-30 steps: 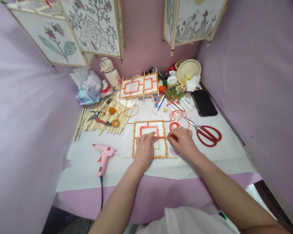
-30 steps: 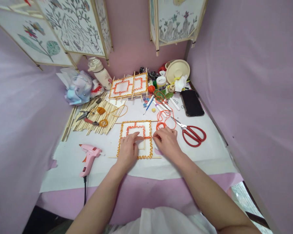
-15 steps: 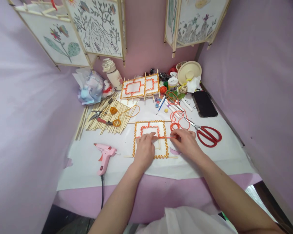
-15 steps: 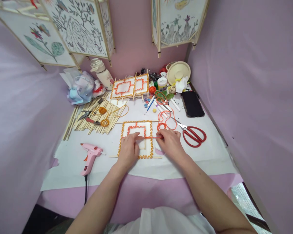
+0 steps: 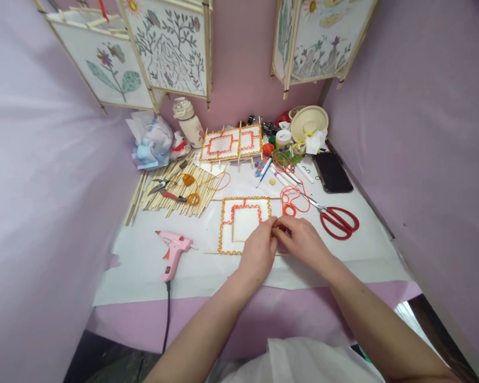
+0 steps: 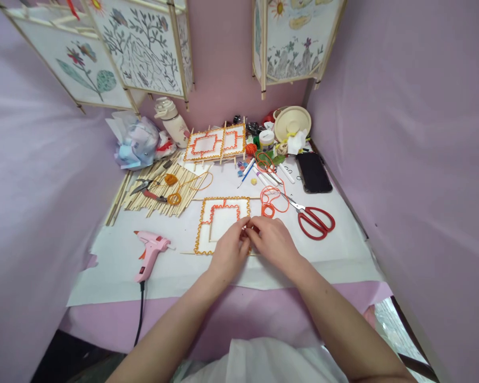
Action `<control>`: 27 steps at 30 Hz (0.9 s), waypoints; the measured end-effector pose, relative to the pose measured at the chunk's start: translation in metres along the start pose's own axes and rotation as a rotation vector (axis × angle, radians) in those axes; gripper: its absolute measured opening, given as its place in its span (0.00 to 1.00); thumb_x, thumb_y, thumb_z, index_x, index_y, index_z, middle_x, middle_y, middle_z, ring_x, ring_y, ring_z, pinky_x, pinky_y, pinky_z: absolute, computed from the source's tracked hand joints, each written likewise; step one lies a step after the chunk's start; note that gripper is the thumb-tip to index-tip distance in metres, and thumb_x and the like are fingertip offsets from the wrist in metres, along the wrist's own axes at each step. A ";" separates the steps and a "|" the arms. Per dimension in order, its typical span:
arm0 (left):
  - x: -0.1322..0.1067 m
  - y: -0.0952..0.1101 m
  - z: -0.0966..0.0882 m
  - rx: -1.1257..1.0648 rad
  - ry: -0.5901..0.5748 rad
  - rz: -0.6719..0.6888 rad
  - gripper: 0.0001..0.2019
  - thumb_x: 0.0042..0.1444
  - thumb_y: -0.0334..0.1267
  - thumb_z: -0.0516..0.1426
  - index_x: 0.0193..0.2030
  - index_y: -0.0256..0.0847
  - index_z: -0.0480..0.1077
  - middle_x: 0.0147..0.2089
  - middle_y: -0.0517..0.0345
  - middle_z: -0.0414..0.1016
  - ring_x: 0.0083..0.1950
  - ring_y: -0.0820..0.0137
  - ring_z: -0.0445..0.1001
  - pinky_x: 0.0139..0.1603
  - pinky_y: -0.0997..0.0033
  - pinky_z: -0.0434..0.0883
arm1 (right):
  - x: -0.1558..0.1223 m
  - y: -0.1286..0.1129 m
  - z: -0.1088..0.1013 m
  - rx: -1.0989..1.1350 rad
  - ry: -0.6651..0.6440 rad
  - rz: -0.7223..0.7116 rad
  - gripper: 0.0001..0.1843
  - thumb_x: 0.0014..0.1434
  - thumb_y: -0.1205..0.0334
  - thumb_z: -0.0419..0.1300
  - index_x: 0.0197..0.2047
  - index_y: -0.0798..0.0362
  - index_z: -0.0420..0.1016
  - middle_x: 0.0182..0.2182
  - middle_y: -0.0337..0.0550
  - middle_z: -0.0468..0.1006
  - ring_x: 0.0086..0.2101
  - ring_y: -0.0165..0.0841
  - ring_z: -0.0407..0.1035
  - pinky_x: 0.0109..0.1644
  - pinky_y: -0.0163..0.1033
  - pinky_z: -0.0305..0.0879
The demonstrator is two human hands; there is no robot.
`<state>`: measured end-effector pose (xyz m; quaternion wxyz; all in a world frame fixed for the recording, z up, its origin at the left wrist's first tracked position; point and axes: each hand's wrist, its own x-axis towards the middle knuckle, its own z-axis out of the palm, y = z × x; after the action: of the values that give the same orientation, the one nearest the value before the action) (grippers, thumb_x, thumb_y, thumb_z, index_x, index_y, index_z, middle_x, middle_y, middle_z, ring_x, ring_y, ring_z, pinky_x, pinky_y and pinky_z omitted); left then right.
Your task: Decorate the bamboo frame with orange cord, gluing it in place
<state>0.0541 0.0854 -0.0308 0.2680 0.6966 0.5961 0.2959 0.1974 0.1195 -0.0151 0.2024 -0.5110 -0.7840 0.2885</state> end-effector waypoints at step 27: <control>0.034 -0.019 -0.016 -1.384 0.117 -0.589 0.08 0.55 0.39 0.59 0.35 0.36 0.67 0.25 0.58 0.72 0.23 0.79 0.67 0.25 0.82 0.62 | 0.028 0.008 0.017 -0.059 0.074 -0.082 0.06 0.61 0.63 0.59 0.39 0.48 0.79 0.40 0.44 0.76 0.45 0.40 0.65 0.44 0.42 0.55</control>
<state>0.0332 0.1217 -0.0303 0.6805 0.1641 0.4489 0.5555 0.1812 0.1430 -0.0323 0.2275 -0.4944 -0.8046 0.2376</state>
